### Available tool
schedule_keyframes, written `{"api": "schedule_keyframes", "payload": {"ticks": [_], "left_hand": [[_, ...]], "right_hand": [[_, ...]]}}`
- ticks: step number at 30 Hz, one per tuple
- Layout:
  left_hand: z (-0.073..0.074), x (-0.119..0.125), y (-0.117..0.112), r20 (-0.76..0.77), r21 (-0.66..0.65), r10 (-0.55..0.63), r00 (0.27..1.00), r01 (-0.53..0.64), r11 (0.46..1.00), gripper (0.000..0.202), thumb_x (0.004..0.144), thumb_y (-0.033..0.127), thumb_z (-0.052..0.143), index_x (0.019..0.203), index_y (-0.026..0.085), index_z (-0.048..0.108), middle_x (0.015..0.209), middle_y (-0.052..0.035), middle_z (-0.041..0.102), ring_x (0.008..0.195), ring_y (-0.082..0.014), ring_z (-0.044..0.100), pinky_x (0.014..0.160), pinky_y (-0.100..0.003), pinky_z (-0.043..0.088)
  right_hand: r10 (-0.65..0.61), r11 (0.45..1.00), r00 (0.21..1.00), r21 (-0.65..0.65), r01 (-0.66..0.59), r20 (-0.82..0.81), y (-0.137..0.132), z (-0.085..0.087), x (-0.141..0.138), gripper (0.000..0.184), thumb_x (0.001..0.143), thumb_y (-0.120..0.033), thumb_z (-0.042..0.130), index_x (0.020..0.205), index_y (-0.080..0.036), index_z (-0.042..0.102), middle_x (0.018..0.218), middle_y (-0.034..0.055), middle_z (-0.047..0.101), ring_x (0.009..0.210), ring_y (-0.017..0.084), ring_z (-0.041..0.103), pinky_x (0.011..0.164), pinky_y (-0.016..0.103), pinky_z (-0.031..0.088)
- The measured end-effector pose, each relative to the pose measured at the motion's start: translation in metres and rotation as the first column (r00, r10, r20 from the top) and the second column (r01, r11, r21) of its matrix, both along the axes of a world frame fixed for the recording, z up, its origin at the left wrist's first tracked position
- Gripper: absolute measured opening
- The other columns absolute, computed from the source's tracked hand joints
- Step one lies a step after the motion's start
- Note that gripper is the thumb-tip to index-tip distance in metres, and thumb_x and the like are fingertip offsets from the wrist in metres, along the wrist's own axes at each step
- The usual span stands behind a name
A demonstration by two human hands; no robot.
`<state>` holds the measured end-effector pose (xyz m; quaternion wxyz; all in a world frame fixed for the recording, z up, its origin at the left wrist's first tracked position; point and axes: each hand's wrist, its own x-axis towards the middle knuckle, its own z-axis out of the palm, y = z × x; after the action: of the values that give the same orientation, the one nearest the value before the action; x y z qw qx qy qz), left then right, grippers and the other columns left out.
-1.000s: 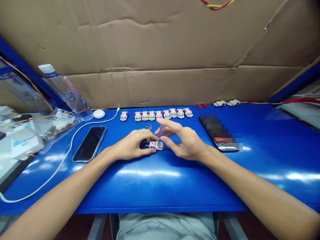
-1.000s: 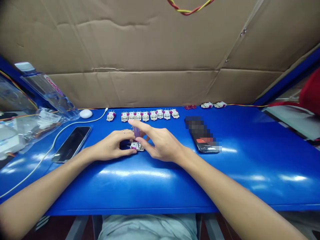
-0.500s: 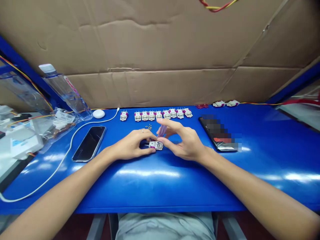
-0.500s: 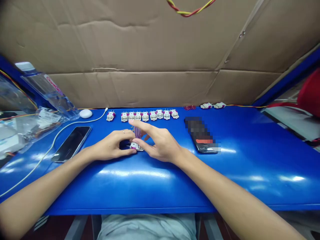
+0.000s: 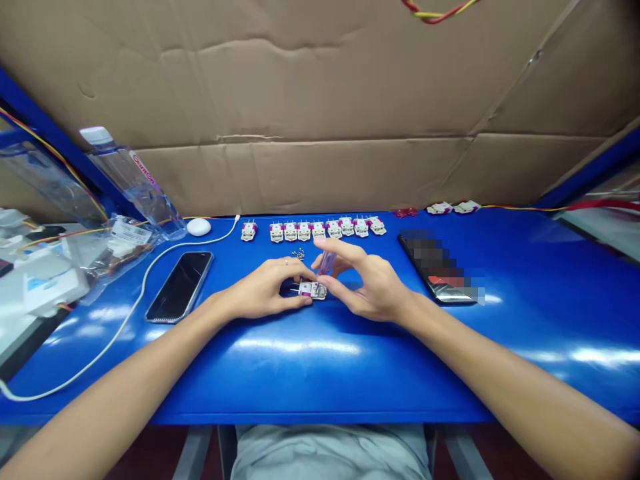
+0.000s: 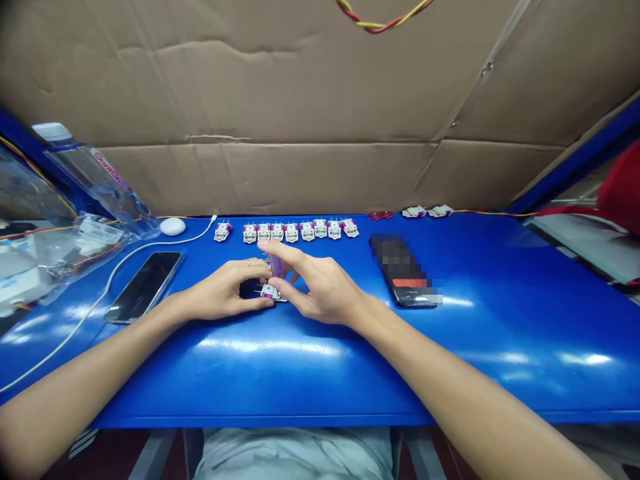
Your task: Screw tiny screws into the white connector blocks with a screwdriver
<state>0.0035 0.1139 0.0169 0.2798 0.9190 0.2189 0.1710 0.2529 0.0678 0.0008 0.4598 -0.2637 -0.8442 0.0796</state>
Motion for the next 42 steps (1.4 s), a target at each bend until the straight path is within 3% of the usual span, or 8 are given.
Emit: {"api": "schedule_keyframes", "payload": {"ticks": [6,11,19,22,27,35,42], "left_hand": [[-0.0026,-0.0004,0.0009,0.004,0.013,0.002,1.0,-0.002,1.0,0.022,0.101,0.034,0.077,0.117,0.019,0.074,0.114,-0.0069,0.078,0.101,-0.0219,0.072,0.093,-0.033,0.053],[-0.0004,-0.0001,0.0003,-0.004,0.001,-0.004,1.0,0.004,1.0,0.019,0.102,0.034,0.077,0.114,0.019,0.074,0.115,-0.0065,0.078,0.102,-0.0216,0.072,0.092,-0.032,0.053],[-0.0013,-0.0006,0.0007,-0.004,0.004,-0.008,1.0,0.008,1.0,0.019,0.102,0.032,0.077,0.115,0.018,0.074,0.116,-0.0073,0.078,0.104,-0.0221,0.072,0.095,-0.033,0.053],[-0.0017,-0.0005,0.0007,-0.009,0.014,0.001,1.0,0.0,1.0,0.023,0.102,0.035,0.077,0.117,0.018,0.074,0.116,-0.0078,0.078,0.105,-0.0235,0.072,0.095,-0.034,0.053],[-0.0009,-0.0002,-0.0001,-0.014,0.004,0.007,1.0,-0.007,1.0,0.02,0.102,0.034,0.077,0.114,0.019,0.074,0.114,-0.0068,0.078,0.104,-0.0234,0.073,0.094,-0.034,0.053],[-0.0003,-0.0007,-0.0008,-0.019,-0.01,0.011,1.0,-0.012,1.0,0.022,0.102,0.035,0.076,0.118,0.02,0.074,0.119,-0.0071,0.079,0.111,-0.0244,0.072,0.099,-0.035,0.053],[0.0,-0.0001,-0.0013,0.0,-0.002,0.005,1.0,-0.005,1.0,0.02,0.102,0.033,0.077,0.115,0.019,0.074,0.119,-0.0072,0.079,0.108,-0.0231,0.072,0.097,-0.033,0.053]], "right_hand": [[0.009,1.0,1.0,-0.011,-0.009,0.007,-0.0002,-0.0001,-0.0001,0.069,0.107,-0.017,0.059,0.17,-0.033,0.036,0.145,0.008,0.075,0.11,0.02,0.083,0.096,0.035,0.072],[0.002,1.0,1.0,0.001,-0.002,-0.011,0.0003,-0.002,-0.0001,0.069,0.107,-0.019,0.063,0.17,-0.033,0.037,0.135,0.0065,0.079,0.106,0.02,0.084,0.091,0.033,0.073],[0.023,1.0,1.0,0.001,-0.023,-0.002,0.0002,-0.0001,0.0003,0.071,0.108,-0.017,0.061,0.171,-0.033,0.034,0.153,0.0098,0.071,0.114,0.02,0.083,0.098,0.035,0.072],[0.031,0.999,0.999,-0.026,-0.032,-0.008,-0.0008,0.0013,-0.0009,0.07,0.109,-0.016,0.06,0.172,-0.033,0.034,0.15,0.0081,0.073,0.113,0.02,0.083,0.099,0.037,0.072],[0.026,0.999,0.998,0.032,-0.024,-0.065,-0.0016,0.0017,-0.0032,0.068,0.106,-0.021,0.07,0.167,-0.033,0.043,0.131,0.0041,0.082,0.093,0.017,0.085,0.087,0.029,0.073],[0.0,0.999,1.0,0.035,-0.001,0.007,-0.0008,0.0015,-0.001,0.068,0.109,-0.019,0.064,0.169,-0.034,0.038,0.132,0.004,0.082,0.102,0.018,0.085,0.093,0.031,0.072],[0.015,1.0,0.999,-0.003,-0.015,0.037,-0.0004,0.004,0.0003,0.065,0.111,-0.018,0.055,0.172,-0.032,0.034,0.147,0.0075,0.076,0.109,0.019,0.084,0.095,0.033,0.071]]}}
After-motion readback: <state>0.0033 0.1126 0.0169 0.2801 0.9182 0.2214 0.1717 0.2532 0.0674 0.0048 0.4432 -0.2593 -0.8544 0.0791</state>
